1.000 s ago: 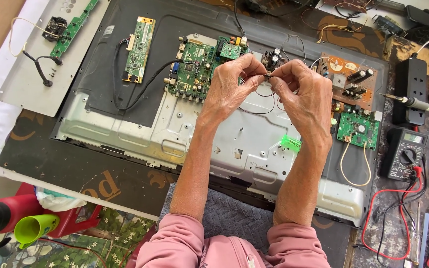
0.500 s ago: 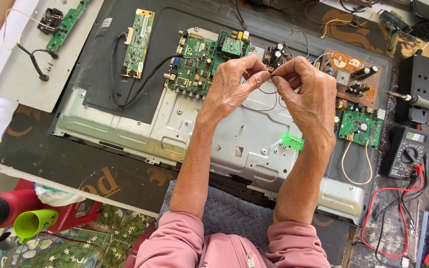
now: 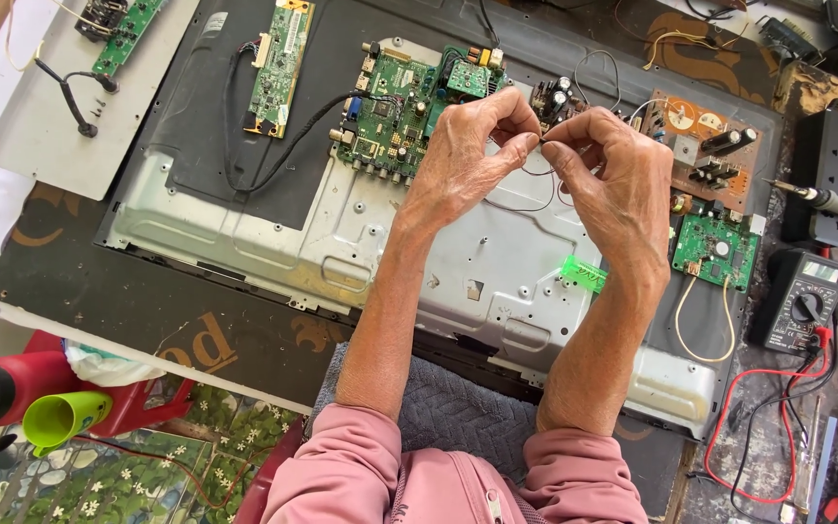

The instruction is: Connecting small wires and electronic components to a television circuit board during a repair.

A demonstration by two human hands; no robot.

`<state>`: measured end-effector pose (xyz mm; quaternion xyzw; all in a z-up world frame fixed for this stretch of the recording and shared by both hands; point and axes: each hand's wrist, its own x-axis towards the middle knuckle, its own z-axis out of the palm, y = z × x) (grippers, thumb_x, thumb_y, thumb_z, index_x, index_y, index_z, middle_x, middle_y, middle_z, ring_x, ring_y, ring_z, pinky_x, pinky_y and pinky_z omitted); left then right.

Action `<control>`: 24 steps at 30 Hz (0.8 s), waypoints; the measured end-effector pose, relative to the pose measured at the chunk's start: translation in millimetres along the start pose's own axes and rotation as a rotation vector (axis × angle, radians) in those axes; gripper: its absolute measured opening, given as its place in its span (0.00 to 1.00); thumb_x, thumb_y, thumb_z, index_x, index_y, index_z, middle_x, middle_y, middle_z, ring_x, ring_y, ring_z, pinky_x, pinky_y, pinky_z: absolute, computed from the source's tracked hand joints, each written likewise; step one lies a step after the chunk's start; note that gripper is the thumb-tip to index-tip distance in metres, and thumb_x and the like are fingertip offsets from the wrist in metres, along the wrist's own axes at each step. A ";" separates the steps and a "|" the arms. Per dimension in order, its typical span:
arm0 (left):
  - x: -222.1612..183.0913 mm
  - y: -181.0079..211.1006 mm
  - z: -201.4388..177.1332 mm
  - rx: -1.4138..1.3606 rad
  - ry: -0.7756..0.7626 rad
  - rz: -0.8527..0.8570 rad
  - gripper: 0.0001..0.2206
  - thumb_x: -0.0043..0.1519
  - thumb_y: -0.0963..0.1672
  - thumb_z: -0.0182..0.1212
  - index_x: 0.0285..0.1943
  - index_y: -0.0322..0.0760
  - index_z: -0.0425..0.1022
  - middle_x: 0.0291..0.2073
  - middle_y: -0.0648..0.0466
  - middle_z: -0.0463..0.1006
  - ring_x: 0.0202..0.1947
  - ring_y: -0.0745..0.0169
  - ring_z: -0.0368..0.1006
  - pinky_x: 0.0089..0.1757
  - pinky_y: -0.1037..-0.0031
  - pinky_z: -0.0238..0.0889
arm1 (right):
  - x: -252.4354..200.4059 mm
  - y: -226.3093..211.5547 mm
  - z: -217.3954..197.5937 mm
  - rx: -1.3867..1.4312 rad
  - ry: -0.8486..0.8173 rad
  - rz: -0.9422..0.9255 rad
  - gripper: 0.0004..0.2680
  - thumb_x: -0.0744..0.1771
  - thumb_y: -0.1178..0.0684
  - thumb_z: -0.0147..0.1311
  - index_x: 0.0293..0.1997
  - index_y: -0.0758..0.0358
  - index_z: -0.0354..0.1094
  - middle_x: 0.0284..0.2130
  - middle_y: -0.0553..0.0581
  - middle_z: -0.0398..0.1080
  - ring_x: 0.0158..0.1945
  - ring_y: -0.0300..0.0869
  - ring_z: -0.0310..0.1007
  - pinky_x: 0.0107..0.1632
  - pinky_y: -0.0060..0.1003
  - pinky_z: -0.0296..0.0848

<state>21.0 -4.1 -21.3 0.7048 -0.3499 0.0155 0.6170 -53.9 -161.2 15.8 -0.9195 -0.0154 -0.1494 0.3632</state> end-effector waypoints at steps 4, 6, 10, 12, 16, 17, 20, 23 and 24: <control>0.3 4.0 -1.4 0.000 0.000 0.002 0.02 0.60 0.39 0.53 0.35 0.38 0.69 0.26 0.59 0.73 0.28 0.68 0.68 0.35 0.75 0.65 | 0.3 1.9 -0.2 -0.001 -0.014 0.019 0.02 0.68 0.61 0.56 0.37 0.61 0.72 0.24 0.49 0.68 0.25 0.32 0.64 0.34 0.28 0.64; 0.5 6.0 -1.5 0.025 0.006 0.049 0.03 0.57 0.37 0.54 0.32 0.36 0.69 0.25 0.57 0.75 0.27 0.68 0.68 0.32 0.75 0.64 | -0.4 2.7 -0.5 -0.047 -0.012 -0.007 0.03 0.65 0.63 0.55 0.36 0.61 0.71 0.25 0.49 0.71 0.27 0.33 0.66 0.37 0.29 0.66; -0.1 -0.6 0.8 0.101 0.015 0.042 0.05 0.62 0.41 0.58 0.33 0.37 0.70 0.25 0.59 0.75 0.27 0.67 0.67 0.34 0.74 0.63 | -1.7 3.9 -0.4 -0.072 0.004 -0.047 0.03 0.66 0.64 0.55 0.35 0.62 0.70 0.28 0.49 0.71 0.29 0.33 0.64 0.37 0.30 0.65; -1.6 0.4 0.4 0.087 0.000 -0.032 0.07 0.65 0.43 0.56 0.33 0.39 0.69 0.25 0.60 0.71 0.27 0.68 0.62 0.33 0.73 0.59 | -2.1 4.4 0.2 -0.068 0.009 -0.066 0.04 0.65 0.66 0.55 0.36 0.62 0.70 0.27 0.49 0.70 0.29 0.33 0.64 0.37 0.29 0.65; -1.3 -2.7 1.7 0.104 -0.006 -0.056 0.09 0.66 0.46 0.56 0.34 0.40 0.71 0.25 0.61 0.72 0.27 0.67 0.61 0.33 0.73 0.58 | -1.7 3.2 0.7 -0.076 0.015 -0.061 0.04 0.65 0.65 0.55 0.36 0.62 0.69 0.27 0.48 0.70 0.29 0.33 0.65 0.37 0.29 0.65; -0.7 -2.5 1.8 0.102 -0.006 -0.051 0.07 0.64 0.43 0.56 0.33 0.39 0.71 0.24 0.61 0.72 0.26 0.67 0.62 0.32 0.73 0.58 | -1.5 2.8 1.1 -0.079 0.019 -0.066 0.04 0.65 0.65 0.55 0.35 0.62 0.69 0.26 0.49 0.70 0.28 0.33 0.65 0.37 0.29 0.65; -1.1 1.8 1.0 0.080 -0.005 -0.022 0.04 0.62 0.41 0.56 0.33 0.37 0.69 0.23 0.59 0.72 0.26 0.67 0.63 0.32 0.74 0.59 | -2.0 2.0 1.1 -0.068 0.021 -0.066 0.04 0.65 0.65 0.55 0.35 0.62 0.69 0.27 0.49 0.71 0.28 0.33 0.66 0.37 0.29 0.66; -1.1 3.3 -0.6 0.062 -0.002 0.002 0.03 0.60 0.39 0.55 0.33 0.36 0.69 0.24 0.58 0.74 0.26 0.67 0.66 0.32 0.74 0.61 | -1.3 1.5 1.7 -0.055 0.017 -0.066 0.04 0.65 0.66 0.56 0.36 0.62 0.70 0.29 0.49 0.72 0.29 0.33 0.65 0.36 0.29 0.65; -1.1 2.9 -0.9 0.062 -0.003 0.002 0.02 0.59 0.38 0.56 0.33 0.36 0.70 0.24 0.58 0.75 0.26 0.67 0.67 0.32 0.74 0.62 | -1.1 1.6 2.0 -0.057 0.016 -0.067 0.04 0.65 0.66 0.58 0.36 0.62 0.71 0.30 0.49 0.73 0.29 0.33 0.65 0.36 0.30 0.65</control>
